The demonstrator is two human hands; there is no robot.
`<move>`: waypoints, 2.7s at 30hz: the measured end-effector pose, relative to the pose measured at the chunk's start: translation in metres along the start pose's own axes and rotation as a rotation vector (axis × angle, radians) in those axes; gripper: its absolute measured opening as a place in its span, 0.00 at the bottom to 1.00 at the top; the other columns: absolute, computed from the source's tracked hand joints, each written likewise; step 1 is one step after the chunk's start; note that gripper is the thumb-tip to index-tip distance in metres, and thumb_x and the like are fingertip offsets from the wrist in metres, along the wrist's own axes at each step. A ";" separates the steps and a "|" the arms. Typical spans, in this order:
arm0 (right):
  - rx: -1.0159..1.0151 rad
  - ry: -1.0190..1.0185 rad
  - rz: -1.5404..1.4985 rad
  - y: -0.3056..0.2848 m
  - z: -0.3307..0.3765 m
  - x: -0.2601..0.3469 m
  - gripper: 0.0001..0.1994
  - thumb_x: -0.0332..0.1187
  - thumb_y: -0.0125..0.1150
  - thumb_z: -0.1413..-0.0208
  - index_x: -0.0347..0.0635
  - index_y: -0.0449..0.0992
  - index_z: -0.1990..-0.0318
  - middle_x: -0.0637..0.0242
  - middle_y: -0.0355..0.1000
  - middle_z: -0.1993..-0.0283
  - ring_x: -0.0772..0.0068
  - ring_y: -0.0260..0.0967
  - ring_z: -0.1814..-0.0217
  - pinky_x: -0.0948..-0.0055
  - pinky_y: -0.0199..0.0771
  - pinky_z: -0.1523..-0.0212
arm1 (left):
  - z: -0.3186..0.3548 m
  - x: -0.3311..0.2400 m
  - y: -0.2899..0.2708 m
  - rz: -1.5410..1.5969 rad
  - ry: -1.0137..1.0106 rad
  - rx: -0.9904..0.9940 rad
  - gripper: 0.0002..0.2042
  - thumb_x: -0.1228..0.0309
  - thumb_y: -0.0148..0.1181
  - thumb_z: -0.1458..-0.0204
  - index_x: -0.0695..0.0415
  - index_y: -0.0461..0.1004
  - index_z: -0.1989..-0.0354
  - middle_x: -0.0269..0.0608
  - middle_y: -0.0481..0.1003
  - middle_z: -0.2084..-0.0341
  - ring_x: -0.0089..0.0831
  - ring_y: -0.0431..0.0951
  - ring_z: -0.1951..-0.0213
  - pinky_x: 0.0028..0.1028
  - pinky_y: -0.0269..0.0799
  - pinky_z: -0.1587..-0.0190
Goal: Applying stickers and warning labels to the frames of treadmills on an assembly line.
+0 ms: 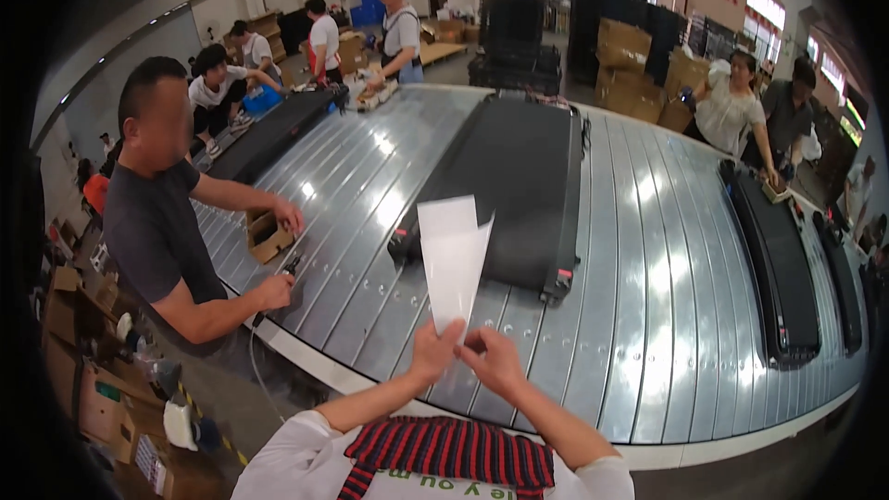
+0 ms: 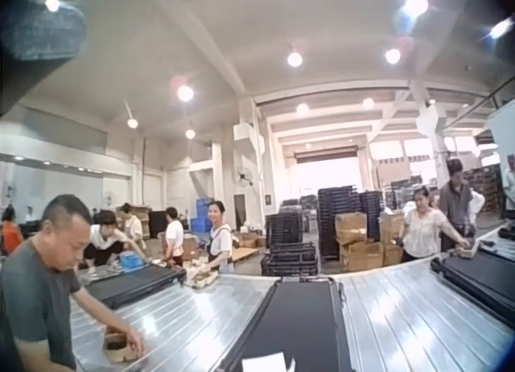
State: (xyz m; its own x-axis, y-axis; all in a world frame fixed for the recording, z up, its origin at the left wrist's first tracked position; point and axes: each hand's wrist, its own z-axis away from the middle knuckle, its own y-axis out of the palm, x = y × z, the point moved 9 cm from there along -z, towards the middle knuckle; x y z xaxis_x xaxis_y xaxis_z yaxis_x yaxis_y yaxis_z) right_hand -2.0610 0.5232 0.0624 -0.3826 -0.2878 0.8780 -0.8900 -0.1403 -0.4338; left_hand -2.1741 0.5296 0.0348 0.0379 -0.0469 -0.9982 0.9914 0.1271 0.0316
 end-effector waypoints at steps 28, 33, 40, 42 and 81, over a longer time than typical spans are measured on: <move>-0.194 0.170 0.155 0.026 -0.020 -0.001 0.06 0.29 0.53 0.52 0.34 0.71 0.70 0.64 0.70 0.79 0.80 0.68 0.76 0.81 0.67 0.74 | -0.044 0.015 -0.022 0.179 0.232 0.220 0.10 0.66 0.52 0.50 0.62 0.71 0.69 0.31 0.71 0.80 0.17 0.67 0.75 0.20 0.64 0.72; -0.110 0.167 0.025 0.042 -0.001 -0.004 0.08 0.31 0.53 0.52 0.35 0.72 0.68 0.64 0.70 0.79 0.82 0.65 0.77 0.81 0.65 0.76 | -0.016 0.040 -0.040 0.173 0.039 0.153 0.11 0.66 0.53 0.51 0.63 0.71 0.72 0.30 0.70 0.80 0.16 0.66 0.76 0.20 0.63 0.74; -0.110 0.088 -0.135 0.035 0.018 -0.023 0.08 0.32 0.53 0.51 0.35 0.72 0.67 0.63 0.70 0.78 0.81 0.65 0.77 0.79 0.65 0.75 | 0.009 0.004 -0.030 -0.097 0.096 0.085 0.12 0.66 0.51 0.50 0.64 0.71 0.75 0.32 0.70 0.82 0.17 0.67 0.76 0.22 0.64 0.74; -0.091 0.055 0.009 0.016 0.015 -0.008 0.08 0.31 0.51 0.50 0.35 0.71 0.67 0.61 0.70 0.75 0.77 0.67 0.74 0.77 0.66 0.72 | 0.007 0.002 -0.020 -0.058 0.107 0.037 0.12 0.66 0.51 0.51 0.65 0.71 0.74 0.33 0.71 0.83 0.18 0.68 0.76 0.24 0.64 0.75; -0.042 0.108 -0.495 -0.016 -0.001 -0.010 0.06 0.28 0.50 0.49 0.34 0.69 0.69 0.68 0.69 0.76 0.81 0.65 0.74 0.81 0.67 0.71 | -0.002 -0.023 0.008 0.233 0.078 0.184 0.15 0.59 0.53 0.51 0.61 0.70 0.71 0.30 0.70 0.77 0.16 0.67 0.74 0.19 0.64 0.72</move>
State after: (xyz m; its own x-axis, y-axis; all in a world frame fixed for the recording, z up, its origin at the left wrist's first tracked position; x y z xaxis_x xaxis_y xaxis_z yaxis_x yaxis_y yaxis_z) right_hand -2.0433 0.5291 0.0608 0.0664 -0.0962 0.9931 -0.9794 -0.1966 0.0465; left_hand -2.1675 0.5335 0.0582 0.2642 0.0396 -0.9637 0.9635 -0.0562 0.2618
